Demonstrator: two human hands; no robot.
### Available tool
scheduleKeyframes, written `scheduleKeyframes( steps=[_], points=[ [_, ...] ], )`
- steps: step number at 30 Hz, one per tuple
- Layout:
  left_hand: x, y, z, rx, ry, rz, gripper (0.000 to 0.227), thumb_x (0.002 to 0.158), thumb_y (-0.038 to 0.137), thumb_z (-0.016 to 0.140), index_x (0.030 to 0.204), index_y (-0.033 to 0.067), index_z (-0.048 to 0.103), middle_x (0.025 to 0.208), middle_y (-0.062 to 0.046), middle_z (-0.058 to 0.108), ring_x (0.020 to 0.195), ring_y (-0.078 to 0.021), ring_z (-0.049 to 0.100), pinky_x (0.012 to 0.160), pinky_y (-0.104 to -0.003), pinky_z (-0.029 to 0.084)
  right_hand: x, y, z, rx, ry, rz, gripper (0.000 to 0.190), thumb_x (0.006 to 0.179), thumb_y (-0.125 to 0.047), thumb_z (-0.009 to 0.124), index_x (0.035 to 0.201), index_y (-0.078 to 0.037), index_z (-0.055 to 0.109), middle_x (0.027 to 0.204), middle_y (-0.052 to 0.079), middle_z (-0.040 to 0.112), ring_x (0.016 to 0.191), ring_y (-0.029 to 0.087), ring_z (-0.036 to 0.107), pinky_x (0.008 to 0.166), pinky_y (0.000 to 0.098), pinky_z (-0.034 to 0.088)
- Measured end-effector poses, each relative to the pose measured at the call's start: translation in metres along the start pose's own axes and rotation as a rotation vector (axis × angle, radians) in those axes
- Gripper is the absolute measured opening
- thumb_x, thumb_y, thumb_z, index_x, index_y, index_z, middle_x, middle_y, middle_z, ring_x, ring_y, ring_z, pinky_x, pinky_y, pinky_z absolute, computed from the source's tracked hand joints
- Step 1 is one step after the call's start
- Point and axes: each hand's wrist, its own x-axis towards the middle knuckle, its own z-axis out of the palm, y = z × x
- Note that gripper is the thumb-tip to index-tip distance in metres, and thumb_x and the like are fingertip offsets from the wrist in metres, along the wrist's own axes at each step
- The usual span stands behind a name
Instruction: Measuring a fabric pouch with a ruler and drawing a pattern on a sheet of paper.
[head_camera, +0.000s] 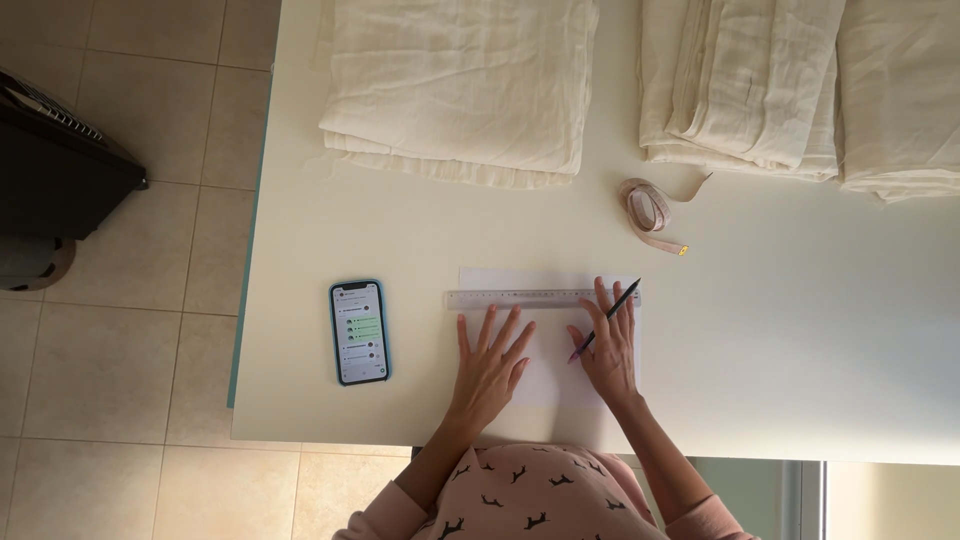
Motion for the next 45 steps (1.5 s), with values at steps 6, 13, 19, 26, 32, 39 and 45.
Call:
scheduleKeyframes(
  steps=[6,13,19,26,32,39,45],
  points=[
    [0.012,-0.014,0.021,0.114,-0.047,-0.007,0.048,0.103,0.041,0.046,0.150,0.0287,0.048,0.161,-0.008,0.038,0.150,-0.0406,0.028,0.110,-0.079,0.013,-0.014,0.006,0.014,-0.030,-0.079,-0.027,0.048,0.096,-0.046,0.058,0.136,-0.021,0.050,0.166,0.005,0.036,0.154,0.034,0.023,0.123,0.0610,0.009],
    [0.015,-0.017,0.031,0.159,-0.042,0.014,0.054,0.104,0.045,0.038,0.155,0.0285,0.038,0.167,0.000,0.029,0.154,-0.0349,0.022,0.113,-0.079,0.010,-0.021,0.014,0.021,-0.078,-0.131,-0.074,0.058,0.089,-0.054,0.059,0.138,-0.025,0.051,0.165,0.000,0.037,0.154,0.028,0.025,0.126,0.0587,0.007],
    [0.005,-0.015,0.028,0.171,-0.024,-0.013,0.055,0.104,0.044,0.037,0.156,0.0274,0.037,0.167,0.000,0.028,0.154,-0.0339,0.021,0.114,-0.079,0.009,-0.021,0.008,0.018,-0.047,-0.174,-0.111,0.057,0.086,-0.055,0.060,0.133,-0.023,0.054,0.163,0.000,0.041,0.153,0.028,0.029,0.126,0.0586,0.009],
    [-0.016,-0.012,0.018,0.174,-0.025,-0.080,0.061,0.102,0.045,0.039,0.155,0.0162,0.037,0.168,-0.004,0.028,0.155,-0.0299,0.022,0.118,-0.074,0.010,-0.040,-0.005,0.023,-0.060,-0.147,-0.122,0.056,0.088,-0.055,0.059,0.133,-0.022,0.054,0.162,0.001,0.042,0.153,0.026,0.031,0.127,0.0563,0.012],
    [-0.016,-0.016,0.029,0.141,-0.001,-0.081,0.062,0.101,0.048,0.040,0.155,0.0159,0.040,0.166,-0.005,0.031,0.153,-0.0300,0.024,0.118,-0.074,0.009,-0.036,-0.009,0.018,-0.038,-0.105,-0.059,0.052,0.093,-0.049,0.059,0.133,-0.017,0.054,0.159,0.004,0.046,0.151,0.027,0.034,0.127,0.0544,0.017],
    [-0.010,-0.017,0.021,0.171,-0.011,-0.072,0.062,0.101,0.047,0.040,0.155,0.0162,0.040,0.166,-0.005,0.031,0.154,-0.0300,0.024,0.115,-0.077,0.008,-0.036,-0.010,0.022,-0.109,-0.108,-0.006,0.056,0.094,-0.051,0.058,0.138,-0.019,0.047,0.164,0.003,0.039,0.154,0.031,0.025,0.126,0.0612,0.008],
    [-0.012,-0.018,0.022,0.197,-0.018,-0.050,0.062,0.102,0.048,0.037,0.157,0.0219,0.036,0.168,-0.003,0.027,0.156,-0.0295,0.021,0.117,-0.076,0.008,-0.043,-0.004,0.027,-0.122,-0.085,0.050,0.053,0.094,-0.048,0.060,0.136,-0.020,0.047,0.163,0.000,0.041,0.154,0.032,0.025,0.123,0.0657,0.007]
  ],
)
